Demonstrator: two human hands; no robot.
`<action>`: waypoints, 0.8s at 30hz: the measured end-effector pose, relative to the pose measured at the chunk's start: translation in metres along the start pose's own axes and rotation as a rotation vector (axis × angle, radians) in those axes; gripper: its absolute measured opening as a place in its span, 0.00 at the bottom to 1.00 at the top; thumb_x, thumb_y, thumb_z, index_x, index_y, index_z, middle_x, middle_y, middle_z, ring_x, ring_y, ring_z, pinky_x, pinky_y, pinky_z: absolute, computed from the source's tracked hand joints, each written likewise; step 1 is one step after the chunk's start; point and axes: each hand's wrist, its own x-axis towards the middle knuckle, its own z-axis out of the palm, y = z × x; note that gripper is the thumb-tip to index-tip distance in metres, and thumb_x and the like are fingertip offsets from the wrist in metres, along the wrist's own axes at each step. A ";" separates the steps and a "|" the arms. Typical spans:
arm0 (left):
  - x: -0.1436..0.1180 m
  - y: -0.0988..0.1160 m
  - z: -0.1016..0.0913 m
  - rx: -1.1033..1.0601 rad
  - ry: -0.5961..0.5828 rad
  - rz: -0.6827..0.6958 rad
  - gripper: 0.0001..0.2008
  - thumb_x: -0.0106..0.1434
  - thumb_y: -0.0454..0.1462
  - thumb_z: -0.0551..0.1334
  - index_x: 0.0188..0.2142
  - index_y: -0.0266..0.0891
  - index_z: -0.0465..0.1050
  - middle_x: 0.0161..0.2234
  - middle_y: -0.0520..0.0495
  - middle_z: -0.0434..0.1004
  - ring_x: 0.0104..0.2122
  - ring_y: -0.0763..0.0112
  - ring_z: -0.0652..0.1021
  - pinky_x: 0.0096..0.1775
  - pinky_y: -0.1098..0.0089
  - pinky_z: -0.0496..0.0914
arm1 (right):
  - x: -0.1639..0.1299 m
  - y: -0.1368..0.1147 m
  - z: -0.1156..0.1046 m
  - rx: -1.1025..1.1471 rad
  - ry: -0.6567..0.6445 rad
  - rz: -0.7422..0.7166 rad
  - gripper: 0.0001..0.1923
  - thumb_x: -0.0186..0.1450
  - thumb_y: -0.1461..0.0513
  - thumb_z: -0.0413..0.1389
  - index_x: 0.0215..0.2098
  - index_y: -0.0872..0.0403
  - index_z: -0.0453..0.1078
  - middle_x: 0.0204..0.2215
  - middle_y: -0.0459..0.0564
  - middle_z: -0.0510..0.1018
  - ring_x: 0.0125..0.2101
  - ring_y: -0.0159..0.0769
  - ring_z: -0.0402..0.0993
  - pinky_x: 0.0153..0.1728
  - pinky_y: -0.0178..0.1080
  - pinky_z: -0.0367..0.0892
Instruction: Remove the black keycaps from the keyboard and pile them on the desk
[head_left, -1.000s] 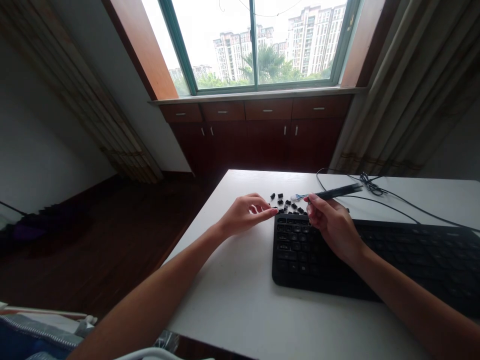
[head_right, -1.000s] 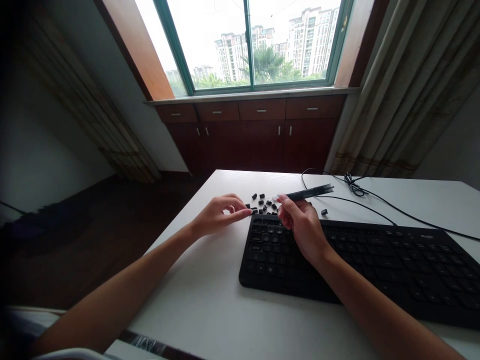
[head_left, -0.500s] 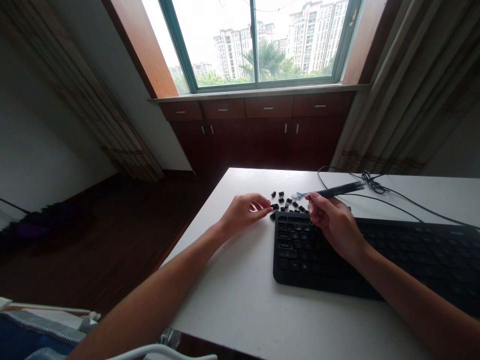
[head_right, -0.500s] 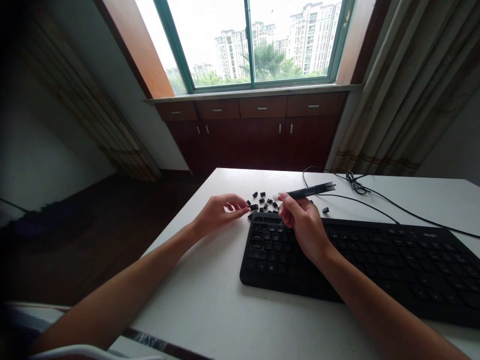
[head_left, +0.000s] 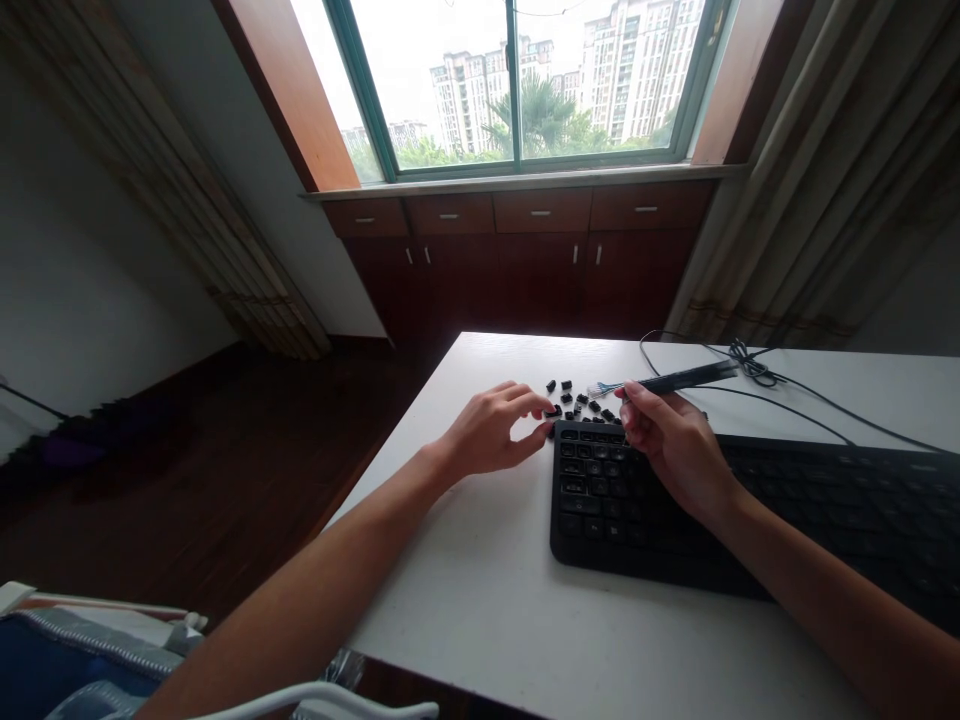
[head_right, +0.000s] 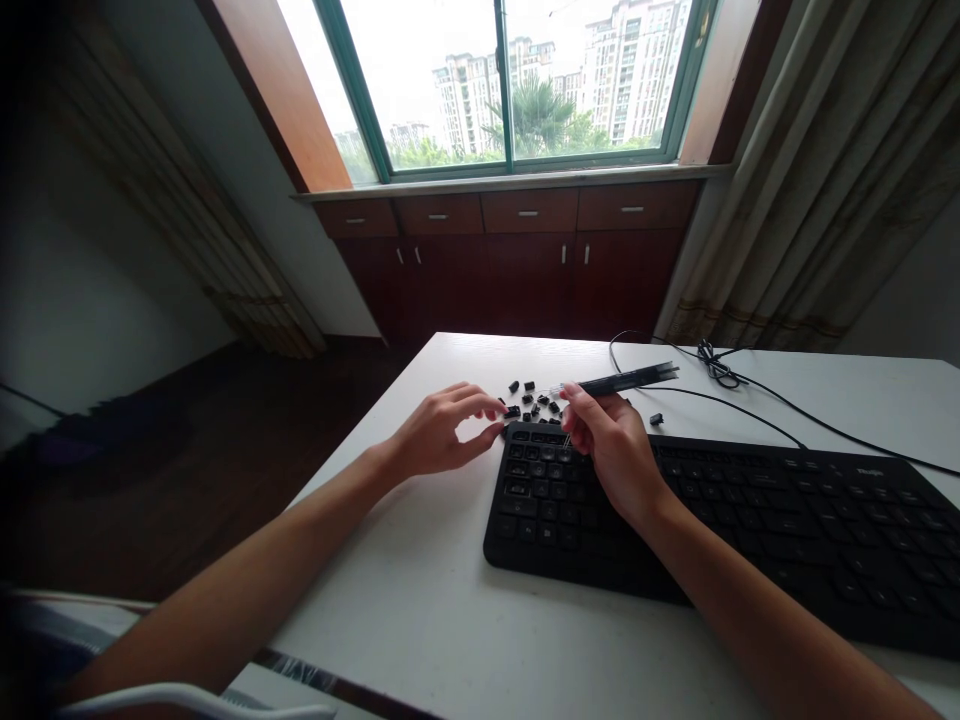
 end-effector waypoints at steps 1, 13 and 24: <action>0.000 0.000 -0.001 -0.001 -0.017 0.016 0.11 0.67 0.40 0.60 0.46 0.40 0.74 0.39 0.45 0.79 0.39 0.66 0.77 0.41 0.65 0.74 | 0.000 0.000 0.000 0.000 -0.001 -0.001 0.14 0.64 0.52 0.61 0.33 0.55 0.76 0.24 0.45 0.70 0.24 0.30 0.60 0.23 0.35 0.55; -0.001 -0.002 0.002 0.007 -0.081 -0.066 0.14 0.65 0.40 0.63 0.49 0.42 0.72 0.42 0.49 0.81 0.44 0.63 0.78 0.45 0.62 0.74 | -0.001 0.000 0.001 -0.020 -0.001 -0.001 0.14 0.64 0.52 0.61 0.35 0.55 0.76 0.23 0.45 0.69 0.24 0.29 0.60 0.24 0.34 0.56; -0.001 -0.005 0.005 0.092 0.006 -0.189 0.10 0.64 0.40 0.63 0.45 0.43 0.74 0.39 0.50 0.81 0.40 0.63 0.78 0.40 0.64 0.72 | -0.002 -0.001 0.001 -0.024 0.005 -0.002 0.14 0.63 0.51 0.62 0.33 0.55 0.76 0.23 0.45 0.70 0.23 0.30 0.60 0.23 0.35 0.55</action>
